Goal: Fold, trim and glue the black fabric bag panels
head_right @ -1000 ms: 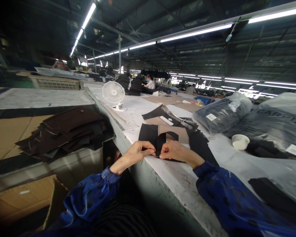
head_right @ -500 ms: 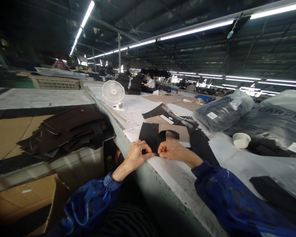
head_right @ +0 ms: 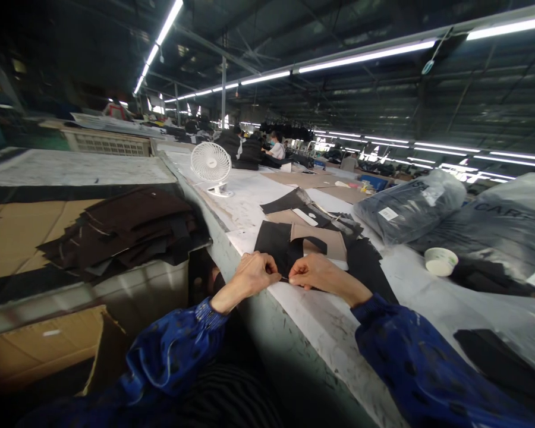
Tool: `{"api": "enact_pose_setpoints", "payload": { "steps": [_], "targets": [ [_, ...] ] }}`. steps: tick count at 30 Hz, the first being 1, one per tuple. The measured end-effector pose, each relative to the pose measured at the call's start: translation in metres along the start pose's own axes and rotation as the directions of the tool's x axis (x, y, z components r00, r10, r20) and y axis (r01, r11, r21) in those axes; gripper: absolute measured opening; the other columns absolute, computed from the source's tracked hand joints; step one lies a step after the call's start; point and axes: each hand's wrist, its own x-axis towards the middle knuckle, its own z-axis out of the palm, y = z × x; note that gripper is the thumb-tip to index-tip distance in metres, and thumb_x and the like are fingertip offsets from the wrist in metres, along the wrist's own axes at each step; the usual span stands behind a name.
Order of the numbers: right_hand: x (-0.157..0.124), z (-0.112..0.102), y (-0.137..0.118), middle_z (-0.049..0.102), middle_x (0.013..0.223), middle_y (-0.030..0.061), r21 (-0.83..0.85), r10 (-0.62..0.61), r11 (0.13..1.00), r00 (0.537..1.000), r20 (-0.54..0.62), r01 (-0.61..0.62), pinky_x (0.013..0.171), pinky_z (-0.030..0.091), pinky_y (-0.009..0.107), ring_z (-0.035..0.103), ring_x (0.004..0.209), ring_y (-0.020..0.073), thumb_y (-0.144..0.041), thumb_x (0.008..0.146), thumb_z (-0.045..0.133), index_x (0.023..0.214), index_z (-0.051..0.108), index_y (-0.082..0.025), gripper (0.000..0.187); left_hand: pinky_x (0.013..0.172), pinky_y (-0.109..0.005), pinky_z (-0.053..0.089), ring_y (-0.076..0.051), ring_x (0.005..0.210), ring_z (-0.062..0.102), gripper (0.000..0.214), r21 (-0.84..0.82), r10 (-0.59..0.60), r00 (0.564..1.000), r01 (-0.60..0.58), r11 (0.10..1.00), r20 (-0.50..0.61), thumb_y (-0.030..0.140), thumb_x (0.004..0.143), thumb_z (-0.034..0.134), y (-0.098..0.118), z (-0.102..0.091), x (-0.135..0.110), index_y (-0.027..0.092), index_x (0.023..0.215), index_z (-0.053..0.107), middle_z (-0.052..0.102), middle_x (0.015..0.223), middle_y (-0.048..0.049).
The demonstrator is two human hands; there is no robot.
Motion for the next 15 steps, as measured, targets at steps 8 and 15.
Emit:
{"api": "enact_pose_setpoints", "payload": {
  "steps": [8, 15],
  "targets": [
    [0.005, -0.003, -0.016, 0.062, 0.061, 0.005, -0.174, 0.074, 0.982, 0.997, -0.011, -0.075, 0.053, 0.04, 0.024, 0.059, 0.053, 0.0141, -0.039, 0.077, 0.059, 0.076, 0.068, -0.01, 0.031, 0.093, -0.042, 0.038, -0.025, 0.088, 0.062, 0.008, -0.038, -0.007, 1.0, 0.007, 0.999, 0.013, 0.026, 0.069, 0.064, -0.002, -0.001, 0.004, 0.02, 0.065, 0.067, 0.07, 0.076, -0.0043],
    [0.005, 0.008, -0.039, 0.062, 0.079, 0.0045, -0.337, -0.072, 0.942, 0.984, -0.166, 0.012, 0.065, 0.034, 0.027, 0.055, 0.079, 0.0186, -0.012, 0.069, 0.059, 0.081, 0.056, -0.018, 0.013, 0.086, -0.039, 0.042, -0.023, 0.077, 0.061, 0.01, -0.2, 0.037, 0.999, -0.036, 0.979, 0.003, 0.022, 0.066, 0.07, -0.008, -0.003, 0.007, 0.018, 0.059, 0.063, 0.062, 0.062, -0.0014]
  ]
}}
